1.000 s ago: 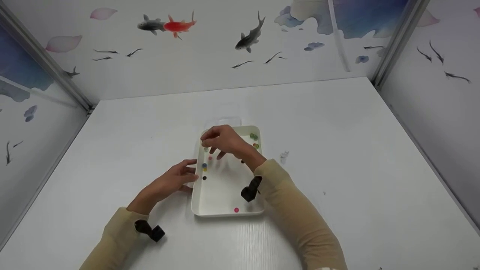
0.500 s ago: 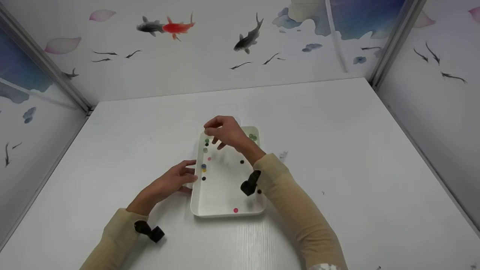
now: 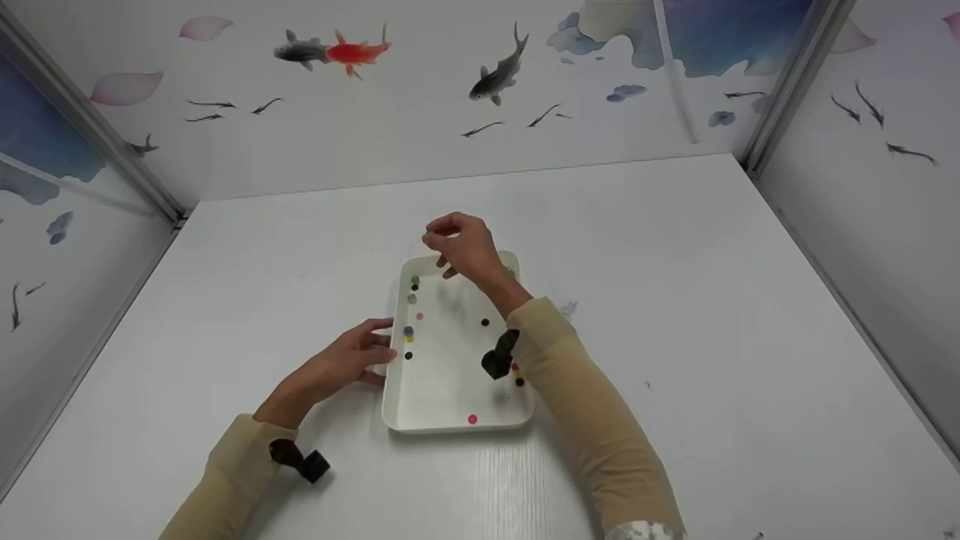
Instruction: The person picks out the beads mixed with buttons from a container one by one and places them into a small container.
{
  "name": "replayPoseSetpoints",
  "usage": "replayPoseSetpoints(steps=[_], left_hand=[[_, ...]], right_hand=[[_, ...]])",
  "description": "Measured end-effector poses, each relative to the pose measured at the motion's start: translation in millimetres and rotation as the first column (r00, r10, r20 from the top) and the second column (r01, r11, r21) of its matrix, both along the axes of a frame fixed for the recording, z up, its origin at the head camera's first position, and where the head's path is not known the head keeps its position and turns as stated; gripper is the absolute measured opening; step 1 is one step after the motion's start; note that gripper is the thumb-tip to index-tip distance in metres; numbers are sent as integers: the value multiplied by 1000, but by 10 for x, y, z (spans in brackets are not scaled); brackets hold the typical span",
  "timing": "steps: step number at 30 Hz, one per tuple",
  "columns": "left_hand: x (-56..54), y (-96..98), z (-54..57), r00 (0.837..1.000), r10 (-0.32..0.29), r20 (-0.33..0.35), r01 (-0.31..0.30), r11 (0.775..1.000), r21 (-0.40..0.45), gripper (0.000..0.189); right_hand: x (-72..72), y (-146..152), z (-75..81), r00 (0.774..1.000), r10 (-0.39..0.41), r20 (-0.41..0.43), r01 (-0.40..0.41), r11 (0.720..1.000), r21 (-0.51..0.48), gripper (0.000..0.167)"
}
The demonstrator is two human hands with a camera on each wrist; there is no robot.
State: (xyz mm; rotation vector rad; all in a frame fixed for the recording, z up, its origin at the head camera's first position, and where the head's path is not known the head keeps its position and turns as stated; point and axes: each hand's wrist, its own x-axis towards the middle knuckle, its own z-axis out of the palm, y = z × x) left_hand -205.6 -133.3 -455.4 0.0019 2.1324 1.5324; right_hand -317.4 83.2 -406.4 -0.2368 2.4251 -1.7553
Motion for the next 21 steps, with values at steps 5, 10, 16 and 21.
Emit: replayPoseSetpoints(steps=[5, 10, 16, 21], left_hand=[[12, -2, 17, 1000, 4, -7, -4, 1000, 6, 62], [26, -12, 6, 1000, 5, -12, -5, 1000, 13, 62], [26, -19, 7, 1000, 0, -17, 0, 1000, 13, 61], [17, -18, 3, 1000, -7, -20, 7, 1000, 16, 61]], right_hand=[[-44, 37, -11, 999, -47, 12, 47, 998, -44, 33], [-61, 65, -37, 997, -69, 26, 71, 995, -64, 33], [-105, 95, -60, 996, -85, 25, 87, 995, -58, 33], [-145, 130, -84, 995, -102, 20, 103, 993, -52, 32]])
